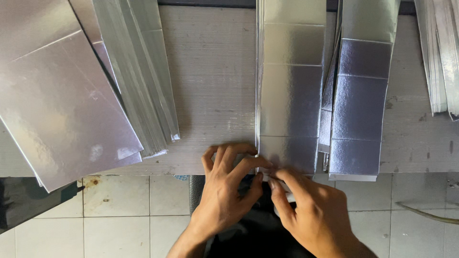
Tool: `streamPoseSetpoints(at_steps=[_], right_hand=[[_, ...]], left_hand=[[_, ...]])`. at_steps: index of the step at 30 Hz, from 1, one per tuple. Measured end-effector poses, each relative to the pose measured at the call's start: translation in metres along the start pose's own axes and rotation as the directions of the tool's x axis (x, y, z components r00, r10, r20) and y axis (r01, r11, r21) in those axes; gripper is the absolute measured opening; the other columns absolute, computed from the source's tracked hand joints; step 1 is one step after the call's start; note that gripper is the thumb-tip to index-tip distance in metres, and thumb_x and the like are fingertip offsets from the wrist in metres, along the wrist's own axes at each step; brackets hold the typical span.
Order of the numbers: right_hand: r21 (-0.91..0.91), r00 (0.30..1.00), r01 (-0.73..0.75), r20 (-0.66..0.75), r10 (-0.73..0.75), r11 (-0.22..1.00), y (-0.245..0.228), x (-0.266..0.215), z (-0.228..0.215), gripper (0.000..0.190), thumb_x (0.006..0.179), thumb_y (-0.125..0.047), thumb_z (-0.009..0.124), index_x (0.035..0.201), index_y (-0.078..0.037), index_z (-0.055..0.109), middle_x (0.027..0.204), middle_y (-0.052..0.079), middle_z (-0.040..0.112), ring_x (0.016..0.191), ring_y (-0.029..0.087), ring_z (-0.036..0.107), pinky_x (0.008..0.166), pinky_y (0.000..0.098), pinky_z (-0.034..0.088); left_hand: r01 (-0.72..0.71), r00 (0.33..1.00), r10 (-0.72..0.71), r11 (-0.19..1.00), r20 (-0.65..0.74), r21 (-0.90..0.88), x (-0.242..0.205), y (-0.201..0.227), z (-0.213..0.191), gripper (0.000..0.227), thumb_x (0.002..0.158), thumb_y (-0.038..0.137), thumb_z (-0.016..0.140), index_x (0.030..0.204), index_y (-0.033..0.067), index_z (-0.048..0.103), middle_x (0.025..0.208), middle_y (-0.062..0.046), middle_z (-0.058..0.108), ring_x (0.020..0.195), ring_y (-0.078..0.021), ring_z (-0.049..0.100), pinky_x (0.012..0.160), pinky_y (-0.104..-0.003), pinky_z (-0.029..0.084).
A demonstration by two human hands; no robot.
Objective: The person applies white adhesive tape to the edges of stacked translucent plastic sheets on a workbench. They repeatedly pull tape from a roll, press it along the sheet edges, and smooth it down by hand.
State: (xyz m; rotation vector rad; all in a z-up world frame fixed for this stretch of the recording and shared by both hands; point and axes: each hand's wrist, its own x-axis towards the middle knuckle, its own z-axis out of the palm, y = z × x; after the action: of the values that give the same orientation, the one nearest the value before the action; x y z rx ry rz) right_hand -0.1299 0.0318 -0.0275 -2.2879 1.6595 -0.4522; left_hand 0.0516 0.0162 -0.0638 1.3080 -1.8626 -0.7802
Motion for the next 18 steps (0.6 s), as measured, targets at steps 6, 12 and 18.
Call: streamPoseSetpoints(at_steps=[6,12,18], right_hand=[[-0.255,0.996,-0.031,0.075,0.052,0.966,0.013,-0.009,-0.024,0.022,0.095,-0.032,0.065,0.115,-0.028,0.073,0.101,-0.007,0.073,0.055,0.02,0.067,0.044,0.0354,0.052],[-0.214,0.968,-0.144,0.171,0.182,0.966,0.05,-0.012,-0.036,0.024,0.089,-0.045,0.072,0.095,-0.022,0.075,0.091,-0.009,0.063,0.049,0.015,0.06,0.039,0.0314,0.05],[0.132,0.963,-0.203,0.206,0.173,0.97,0.065,-0.005,-0.031,0.024,0.09,-0.032,0.072,0.074,-0.015,0.065,0.075,-0.009,0.063,0.056,0.008,0.057,0.055,0.0243,0.044]], left_hand=[[0.004,1.0,-0.004,1.0,0.014,0.021,0.002,-0.002,0.001,0.023,0.088,0.016,0.068,0.111,0.0221,0.066,0.118,-0.001,0.06,0.112,-0.0221,0.057,0.098,-0.046,0.03],[0.019,0.999,-0.02,1.0,0.031,0.004,0.004,-0.003,-0.001,0.025,0.085,0.016,0.071,0.108,0.024,0.068,0.116,0.0,0.059,0.113,-0.0205,0.057,0.1,-0.045,0.028],[0.041,0.998,-0.042,0.999,0.051,0.008,0.006,-0.001,-0.002,0.024,0.084,0.016,0.07,0.106,0.0255,0.068,0.115,0.001,0.059,0.111,-0.0185,0.058,0.101,-0.043,0.026]])
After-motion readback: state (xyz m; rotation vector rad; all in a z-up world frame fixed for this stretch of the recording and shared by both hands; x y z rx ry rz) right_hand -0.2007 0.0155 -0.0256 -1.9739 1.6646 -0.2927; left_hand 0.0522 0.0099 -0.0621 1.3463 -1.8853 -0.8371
